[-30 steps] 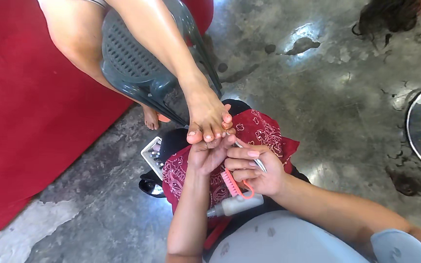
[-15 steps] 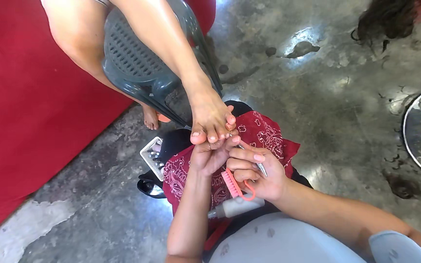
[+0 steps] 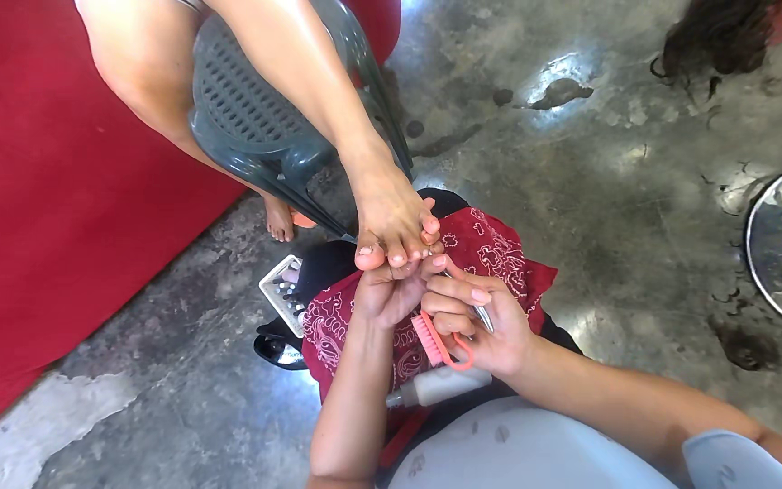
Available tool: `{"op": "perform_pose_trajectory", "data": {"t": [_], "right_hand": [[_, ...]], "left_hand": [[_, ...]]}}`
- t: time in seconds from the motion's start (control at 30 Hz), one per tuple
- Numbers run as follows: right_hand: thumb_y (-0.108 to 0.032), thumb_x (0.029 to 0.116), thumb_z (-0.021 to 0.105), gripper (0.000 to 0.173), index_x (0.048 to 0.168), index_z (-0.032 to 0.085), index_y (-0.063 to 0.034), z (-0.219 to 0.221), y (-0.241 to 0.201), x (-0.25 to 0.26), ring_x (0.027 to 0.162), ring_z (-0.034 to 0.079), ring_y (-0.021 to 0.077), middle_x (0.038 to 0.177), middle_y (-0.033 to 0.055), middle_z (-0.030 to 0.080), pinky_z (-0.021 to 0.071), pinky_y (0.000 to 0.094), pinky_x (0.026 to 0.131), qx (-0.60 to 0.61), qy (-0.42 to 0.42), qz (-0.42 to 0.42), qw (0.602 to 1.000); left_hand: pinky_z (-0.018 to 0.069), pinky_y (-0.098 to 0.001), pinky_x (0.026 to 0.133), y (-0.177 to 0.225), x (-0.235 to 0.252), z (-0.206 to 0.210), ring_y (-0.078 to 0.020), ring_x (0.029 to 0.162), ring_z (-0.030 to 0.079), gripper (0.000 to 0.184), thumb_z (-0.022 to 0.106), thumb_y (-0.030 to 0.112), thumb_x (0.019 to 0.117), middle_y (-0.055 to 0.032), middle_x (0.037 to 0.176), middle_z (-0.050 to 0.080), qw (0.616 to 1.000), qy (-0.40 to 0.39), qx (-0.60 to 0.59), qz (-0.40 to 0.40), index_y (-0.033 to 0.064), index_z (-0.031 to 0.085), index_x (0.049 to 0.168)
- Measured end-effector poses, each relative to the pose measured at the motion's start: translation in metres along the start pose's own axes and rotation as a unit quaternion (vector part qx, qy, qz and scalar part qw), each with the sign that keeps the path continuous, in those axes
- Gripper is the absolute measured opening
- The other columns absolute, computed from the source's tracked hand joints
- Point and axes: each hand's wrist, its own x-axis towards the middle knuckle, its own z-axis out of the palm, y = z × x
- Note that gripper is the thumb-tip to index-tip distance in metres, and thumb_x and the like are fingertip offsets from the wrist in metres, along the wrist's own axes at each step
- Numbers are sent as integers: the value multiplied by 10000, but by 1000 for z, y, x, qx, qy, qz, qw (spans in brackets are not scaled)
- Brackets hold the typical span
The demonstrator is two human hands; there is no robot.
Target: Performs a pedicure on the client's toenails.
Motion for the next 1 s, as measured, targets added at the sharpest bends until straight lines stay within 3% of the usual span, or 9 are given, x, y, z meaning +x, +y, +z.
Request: {"op": "perform_pose_trajectory", "data": {"t": [0.2,0.27,0.63,0.77,0.9,1.0], "right_hand": [[-141,993,553,99,955,602,-64,3,3,1,520,543,15,638,-24,531,465,125,513,-15,16,-32,999],[-138,999,542,100,950,591,-66,3,3,1,511,543,14,634,-24,527,470,124,505,-11,19,-36,999],[-142,1019,522,127,941,598,-79,2,2,1,529,524,1,657,-31,526,446,114,515,-37,21,-34,999],[-139,1017,529,114,945,597,-84,2,2,2,540,535,11,665,-28,530,459,124,524,-46,17,-38,998],[-133,1020,523,110,947,590,-84,2,1,3,554,544,17,671,-24,532,466,127,538,-52,14,-38,998],[-194,1070,465,172,999,584,-93,3,-4,1,548,523,0,675,-40,515,449,110,530,-111,22,-33,993]], "left_hand": [[557,-298,867,0,-1,-1,-161,929,664,590,722,93,880,-62,1077,648,1000,4,-9,-11,40,483,1417],[566,-286,849,0,0,-1,-159,914,663,631,720,112,887,-68,1096,635,1000,-4,-14,-12,40,440,1448],[560,-267,840,0,0,0,-141,902,659,642,717,120,890,-58,1101,634,1000,8,-3,-8,41,434,1460],[564,-279,843,0,0,0,-140,907,667,590,713,130,900,-55,1099,655,1000,-6,23,1,46,480,1435],[570,-278,825,0,2,6,-130,895,672,499,706,290,926,-44,1062,661,999,-31,24,2,63,549,1342],[581,-286,824,-1,1,7,-136,907,684,381,711,236,920,-39,1041,676,999,-25,32,10,78,610,1252]]}}
